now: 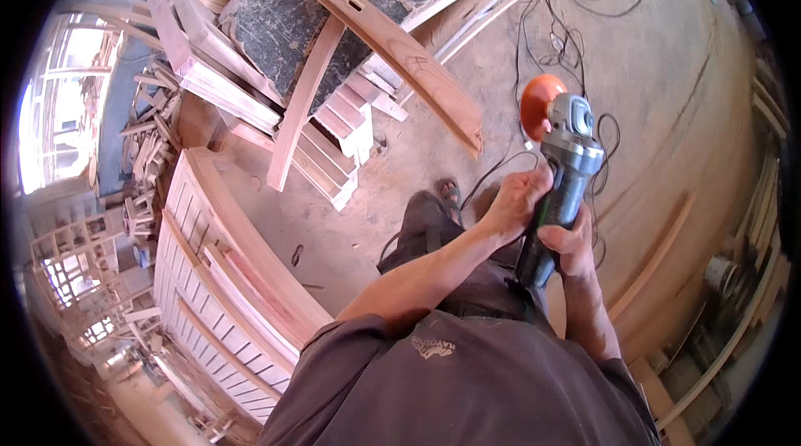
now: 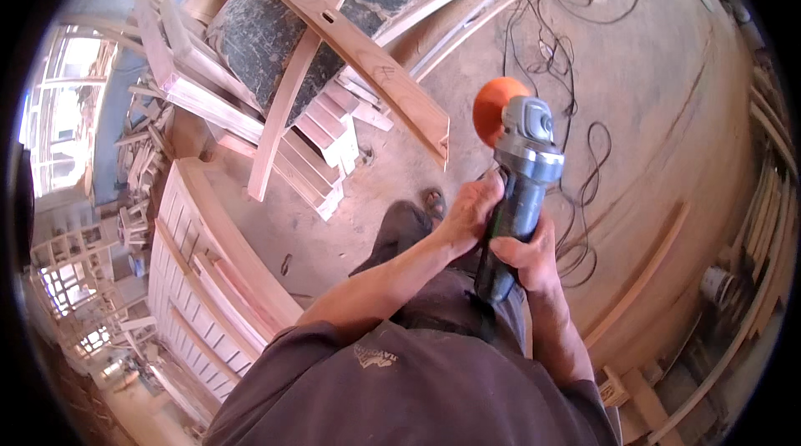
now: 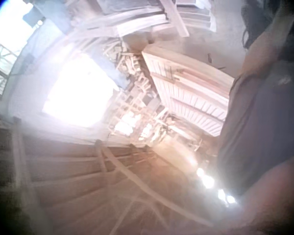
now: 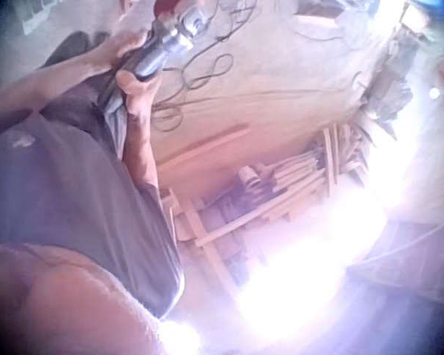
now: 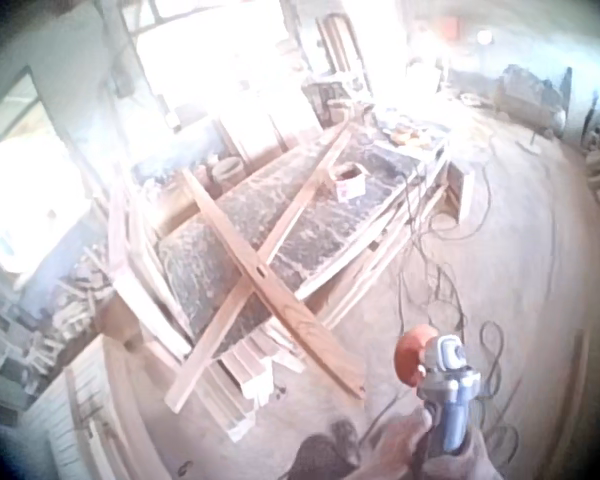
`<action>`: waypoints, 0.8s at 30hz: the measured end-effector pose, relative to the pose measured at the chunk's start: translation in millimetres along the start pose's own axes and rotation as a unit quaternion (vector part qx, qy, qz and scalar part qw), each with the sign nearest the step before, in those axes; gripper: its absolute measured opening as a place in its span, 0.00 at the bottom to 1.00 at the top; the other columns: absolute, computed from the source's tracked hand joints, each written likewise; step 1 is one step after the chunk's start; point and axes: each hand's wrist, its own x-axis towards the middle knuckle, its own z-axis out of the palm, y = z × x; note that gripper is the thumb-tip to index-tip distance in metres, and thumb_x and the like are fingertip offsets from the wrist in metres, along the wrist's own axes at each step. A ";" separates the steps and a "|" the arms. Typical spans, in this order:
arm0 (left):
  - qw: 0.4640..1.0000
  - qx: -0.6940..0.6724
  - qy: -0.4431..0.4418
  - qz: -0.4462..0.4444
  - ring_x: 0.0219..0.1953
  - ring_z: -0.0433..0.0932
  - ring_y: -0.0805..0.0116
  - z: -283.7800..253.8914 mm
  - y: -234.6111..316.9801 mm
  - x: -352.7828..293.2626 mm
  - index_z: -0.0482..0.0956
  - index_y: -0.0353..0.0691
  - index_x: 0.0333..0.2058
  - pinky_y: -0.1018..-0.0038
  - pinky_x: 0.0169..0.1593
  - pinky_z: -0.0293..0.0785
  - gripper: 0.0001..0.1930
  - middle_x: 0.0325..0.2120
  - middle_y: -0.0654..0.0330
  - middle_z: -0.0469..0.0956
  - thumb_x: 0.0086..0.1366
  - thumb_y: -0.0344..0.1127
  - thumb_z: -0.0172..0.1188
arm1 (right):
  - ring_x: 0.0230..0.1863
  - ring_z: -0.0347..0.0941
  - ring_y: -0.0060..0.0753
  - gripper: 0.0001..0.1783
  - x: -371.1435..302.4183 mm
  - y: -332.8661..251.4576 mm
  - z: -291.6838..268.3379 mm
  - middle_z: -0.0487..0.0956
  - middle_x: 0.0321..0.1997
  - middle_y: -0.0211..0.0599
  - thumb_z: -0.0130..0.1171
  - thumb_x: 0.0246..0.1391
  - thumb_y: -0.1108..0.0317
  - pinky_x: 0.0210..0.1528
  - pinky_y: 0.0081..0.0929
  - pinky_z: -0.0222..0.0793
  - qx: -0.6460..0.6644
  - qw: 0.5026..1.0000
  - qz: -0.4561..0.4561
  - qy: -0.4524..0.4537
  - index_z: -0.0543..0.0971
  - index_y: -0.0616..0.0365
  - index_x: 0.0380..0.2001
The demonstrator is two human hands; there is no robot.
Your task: The person sands a wooden piece using a handheld angle grinder with a sanding disc. They apply glue to a joint, insert a small wooden block, and continue sanding the edges and surfaces of the wood. The person then places the finished piece on a stack of similar wooden components.
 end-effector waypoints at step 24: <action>0.355 0.913 -0.164 0.114 0.78 0.49 0.55 -298.6 313.3 155.2 0.57 0.42 0.73 0.55 0.80 0.45 0.53 0.76 0.55 0.51 0.51 0.36 0.79 | 0.46 0.77 0.44 0.40 128.0 54.0 247.4 0.79 0.43 0.51 0.70 0.38 0.61 0.56 0.36 0.72 -0.099 0.974 0.116 0.165 0.72 0.69 0.56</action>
